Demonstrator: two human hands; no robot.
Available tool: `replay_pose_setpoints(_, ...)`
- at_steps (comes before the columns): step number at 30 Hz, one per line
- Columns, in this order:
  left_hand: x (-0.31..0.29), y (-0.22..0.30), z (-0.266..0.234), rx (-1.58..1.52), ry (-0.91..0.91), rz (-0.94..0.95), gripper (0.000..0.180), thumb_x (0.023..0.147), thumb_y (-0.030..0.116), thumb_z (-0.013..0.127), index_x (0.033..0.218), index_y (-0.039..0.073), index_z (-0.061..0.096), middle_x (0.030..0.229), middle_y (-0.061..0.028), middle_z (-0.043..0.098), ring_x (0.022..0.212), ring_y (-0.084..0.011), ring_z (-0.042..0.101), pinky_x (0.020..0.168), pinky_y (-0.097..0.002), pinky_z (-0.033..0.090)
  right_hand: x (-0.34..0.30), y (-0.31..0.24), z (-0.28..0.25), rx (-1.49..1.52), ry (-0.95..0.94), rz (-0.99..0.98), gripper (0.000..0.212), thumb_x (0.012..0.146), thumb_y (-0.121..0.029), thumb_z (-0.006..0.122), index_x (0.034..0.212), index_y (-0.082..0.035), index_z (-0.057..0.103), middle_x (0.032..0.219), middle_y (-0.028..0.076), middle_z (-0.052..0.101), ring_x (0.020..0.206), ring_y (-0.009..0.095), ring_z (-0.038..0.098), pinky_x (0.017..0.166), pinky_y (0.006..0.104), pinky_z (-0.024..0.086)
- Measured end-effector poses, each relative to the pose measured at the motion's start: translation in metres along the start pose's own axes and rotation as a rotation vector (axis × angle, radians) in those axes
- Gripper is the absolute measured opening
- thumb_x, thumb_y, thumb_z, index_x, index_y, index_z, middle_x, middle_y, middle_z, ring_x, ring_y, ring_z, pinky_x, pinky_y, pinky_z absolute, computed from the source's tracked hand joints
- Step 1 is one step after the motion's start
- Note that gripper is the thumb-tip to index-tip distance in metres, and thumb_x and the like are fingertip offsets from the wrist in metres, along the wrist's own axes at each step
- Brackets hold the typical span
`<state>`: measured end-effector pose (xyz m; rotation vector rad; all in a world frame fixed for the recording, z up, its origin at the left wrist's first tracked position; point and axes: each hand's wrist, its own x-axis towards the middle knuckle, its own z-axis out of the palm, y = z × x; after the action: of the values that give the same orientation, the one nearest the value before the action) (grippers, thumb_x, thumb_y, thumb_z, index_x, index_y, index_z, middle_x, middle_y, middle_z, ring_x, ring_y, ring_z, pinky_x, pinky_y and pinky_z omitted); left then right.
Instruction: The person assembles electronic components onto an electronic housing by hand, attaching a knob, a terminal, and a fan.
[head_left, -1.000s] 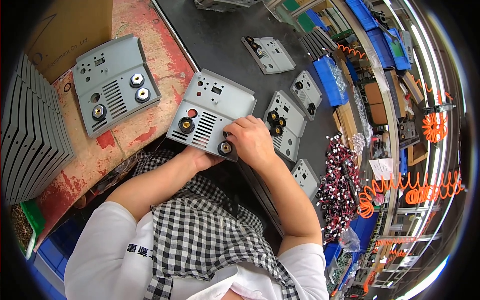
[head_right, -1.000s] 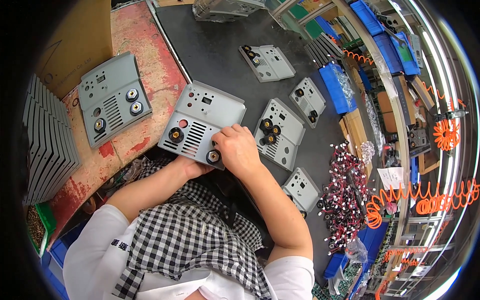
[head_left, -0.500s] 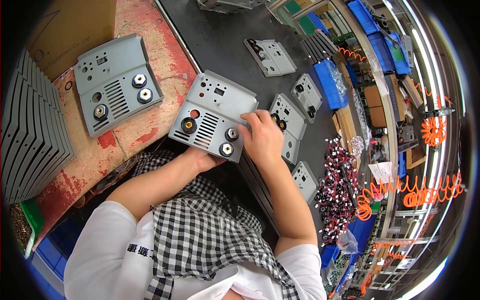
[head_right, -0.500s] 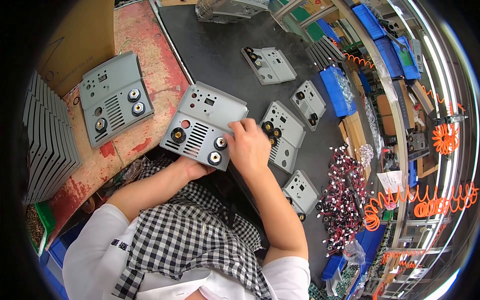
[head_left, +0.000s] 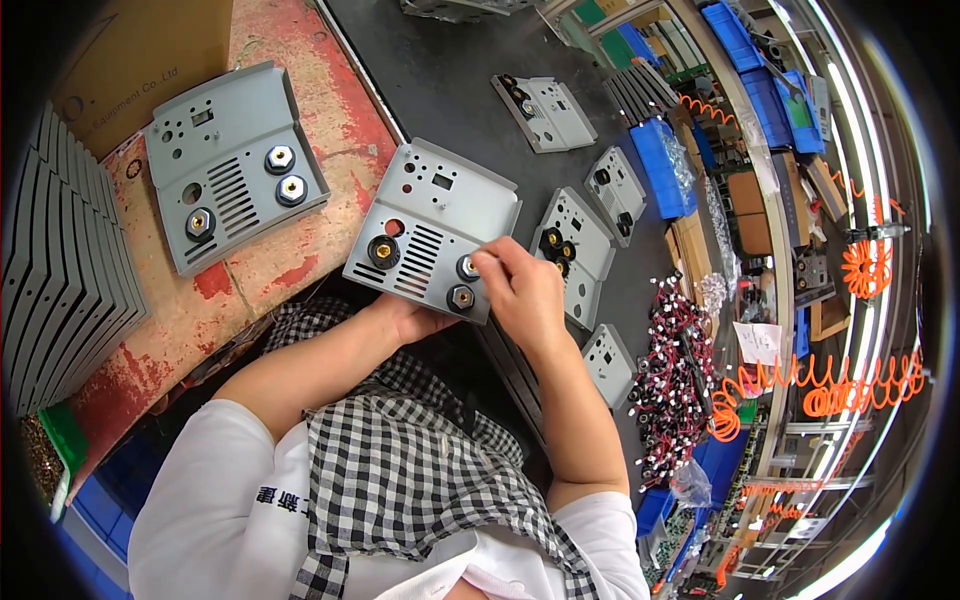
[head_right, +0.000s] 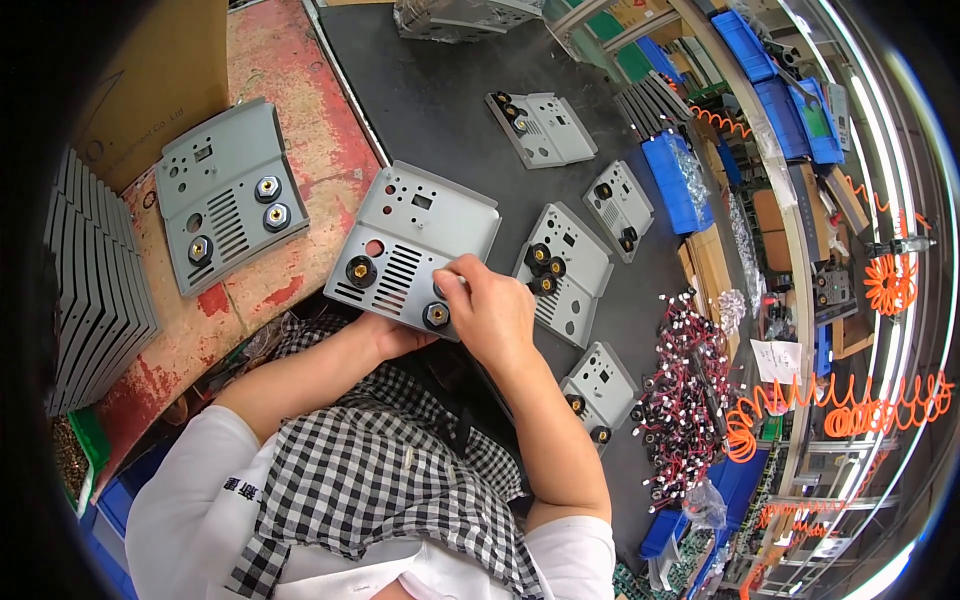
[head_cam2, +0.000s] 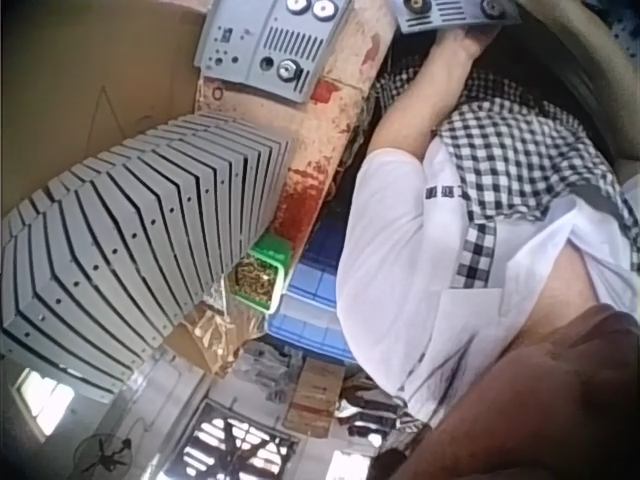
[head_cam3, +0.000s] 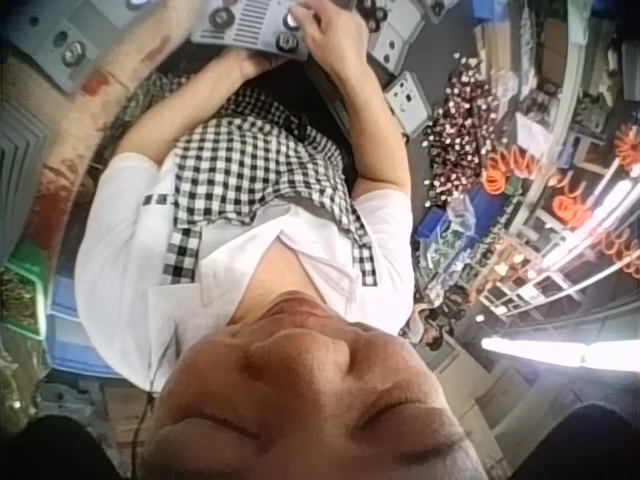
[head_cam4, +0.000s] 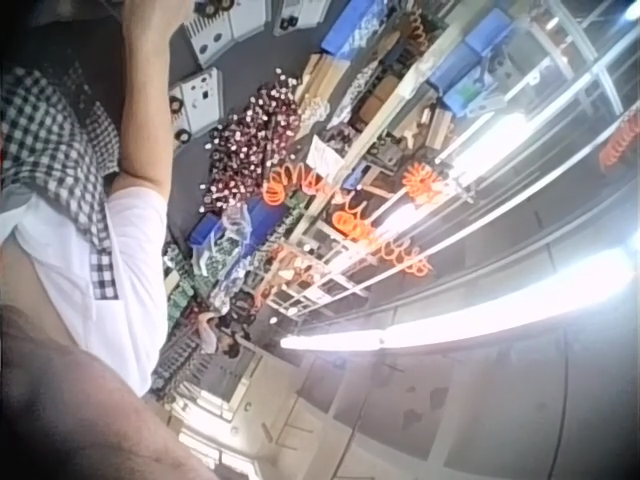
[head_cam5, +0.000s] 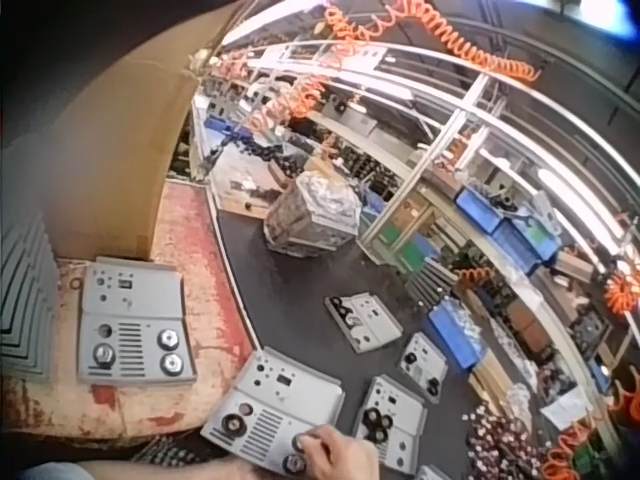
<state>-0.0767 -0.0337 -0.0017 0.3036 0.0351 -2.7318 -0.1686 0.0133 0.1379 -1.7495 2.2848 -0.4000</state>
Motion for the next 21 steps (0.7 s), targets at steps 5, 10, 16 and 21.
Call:
replay_pose_setpoints(5,0.005,-0.004,-0.036,0.048,-0.070,-0.003,0.031,0.094,0.039,0.045,0.110,0.015,0.055,0.099,-0.0014,0.063,0.088,-0.0149,0.062,0.075,-0.0308,0.052,0.012,-0.027,0.039,-0.045,-0.005,-0.314,0.036,0.076,-0.021,0.071,0.109,-0.011,0.061,0.093,0.012,0.064,0.076,0.028,0.064,0.068,0.0375,0.051)
replay_pose_setpoints(10,-0.040,-0.006,-0.030,0.470,0.046,-0.147,0.024,0.092,0.030,0.054,0.105,0.011,0.059,0.090,-0.0010,0.064,0.080,-0.0124,0.061,0.069,-0.0276,0.051,0.022,-0.030,0.060,-0.015,-0.121,-0.328,0.046,0.072,-0.020,0.074,0.112,-0.011,0.054,0.109,0.012,0.057,0.097,0.034,0.058,0.080,0.0404,0.048)
replay_pose_setpoints(16,-0.102,0.003,0.024,1.397,0.070,0.924,0.009,0.080,0.009,0.069,0.084,0.003,0.063,0.074,-0.0012,0.057,0.055,-0.0076,0.050,0.051,-0.0221,0.041,-0.006,-0.017,0.043,0.305,0.068,-0.246,0.041,0.069,-0.009,0.074,0.101,-0.005,0.049,0.090,0.016,0.060,0.081,0.035,0.061,0.068,0.0389,0.051)
replay_pose_setpoints(21,-0.086,0.011,0.058,1.569,0.166,1.235,0.013,0.075,0.004,0.071,0.083,0.000,0.061,0.076,-0.0042,0.054,0.062,-0.0102,0.053,0.056,-0.0209,0.044,-0.032,-0.007,0.037,0.207,0.382,-0.477,0.038,0.069,-0.001,0.073,0.101,-0.003,0.052,0.097,0.016,0.055,0.072,0.029,0.060,0.063,0.0336,0.051)
